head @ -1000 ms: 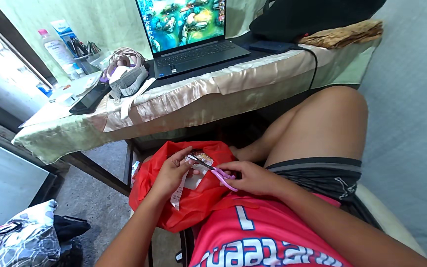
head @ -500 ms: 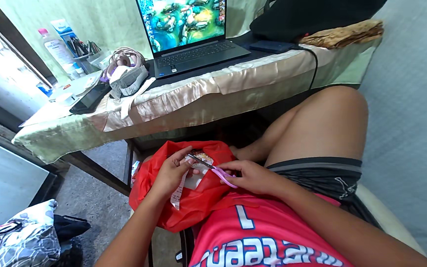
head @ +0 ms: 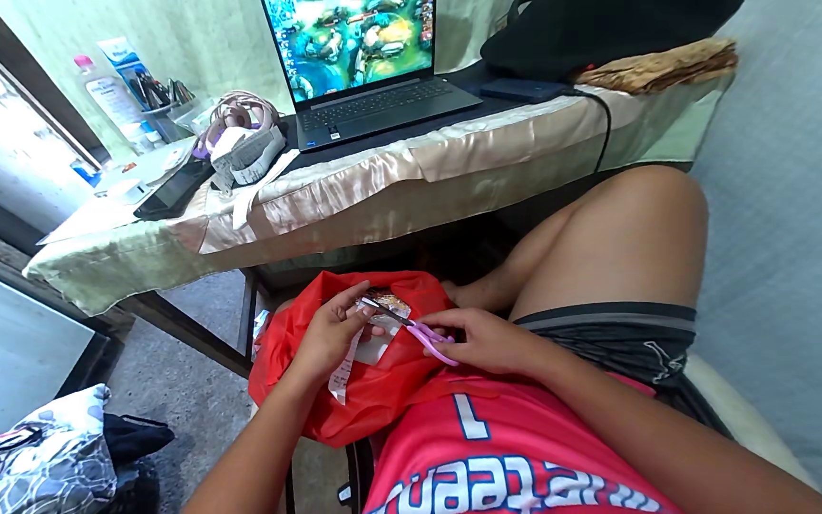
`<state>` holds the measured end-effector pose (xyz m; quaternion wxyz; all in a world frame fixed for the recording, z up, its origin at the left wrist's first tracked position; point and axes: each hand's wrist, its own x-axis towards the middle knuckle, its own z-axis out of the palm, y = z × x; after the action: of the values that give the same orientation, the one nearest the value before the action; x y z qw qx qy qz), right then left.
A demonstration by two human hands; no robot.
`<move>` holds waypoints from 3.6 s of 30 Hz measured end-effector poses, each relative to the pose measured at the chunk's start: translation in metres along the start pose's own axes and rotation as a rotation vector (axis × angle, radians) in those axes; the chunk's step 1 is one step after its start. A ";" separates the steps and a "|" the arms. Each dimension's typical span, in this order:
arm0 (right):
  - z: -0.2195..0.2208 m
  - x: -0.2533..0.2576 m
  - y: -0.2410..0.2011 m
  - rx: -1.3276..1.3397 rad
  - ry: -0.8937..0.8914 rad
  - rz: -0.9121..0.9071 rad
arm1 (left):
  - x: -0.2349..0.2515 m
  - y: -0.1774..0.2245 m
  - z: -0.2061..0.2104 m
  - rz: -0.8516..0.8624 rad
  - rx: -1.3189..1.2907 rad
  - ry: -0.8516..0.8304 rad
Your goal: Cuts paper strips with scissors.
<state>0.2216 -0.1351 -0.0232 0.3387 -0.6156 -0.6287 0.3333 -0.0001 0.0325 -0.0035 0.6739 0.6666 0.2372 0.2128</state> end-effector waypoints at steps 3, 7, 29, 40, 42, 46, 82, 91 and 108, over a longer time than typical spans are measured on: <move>0.000 0.000 0.000 -0.004 -0.007 -0.001 | 0.000 0.000 0.000 -0.002 -0.001 0.005; -0.001 0.000 -0.001 -0.022 -0.012 0.005 | 0.001 0.000 0.000 -0.007 -0.005 0.004; 0.001 -0.001 0.001 -0.017 -0.014 0.004 | 0.000 -0.001 0.000 -0.004 -0.001 -0.004; 0.001 0.000 0.003 -0.033 0.008 0.018 | 0.000 0.001 0.001 0.000 0.000 -0.004; 0.001 0.001 0.003 -0.028 -0.001 0.008 | 0.000 0.001 0.001 -0.004 -0.001 -0.002; 0.001 0.000 0.001 -0.016 -0.023 -0.011 | -0.001 0.002 0.002 -0.008 -0.004 -0.006; 0.000 0.000 0.002 -0.033 -0.016 -0.019 | 0.000 -0.001 0.001 0.001 0.009 -0.021; 0.000 0.000 0.003 -0.036 0.004 0.002 | 0.000 0.000 0.001 -0.007 0.009 -0.020; 0.000 -0.001 0.002 -0.019 -0.014 -0.019 | 0.000 0.000 0.001 0.000 0.011 -0.029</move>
<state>0.2228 -0.1364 -0.0242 0.3317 -0.6105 -0.6399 0.3284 0.0004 0.0316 -0.0035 0.6735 0.6733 0.2286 0.2021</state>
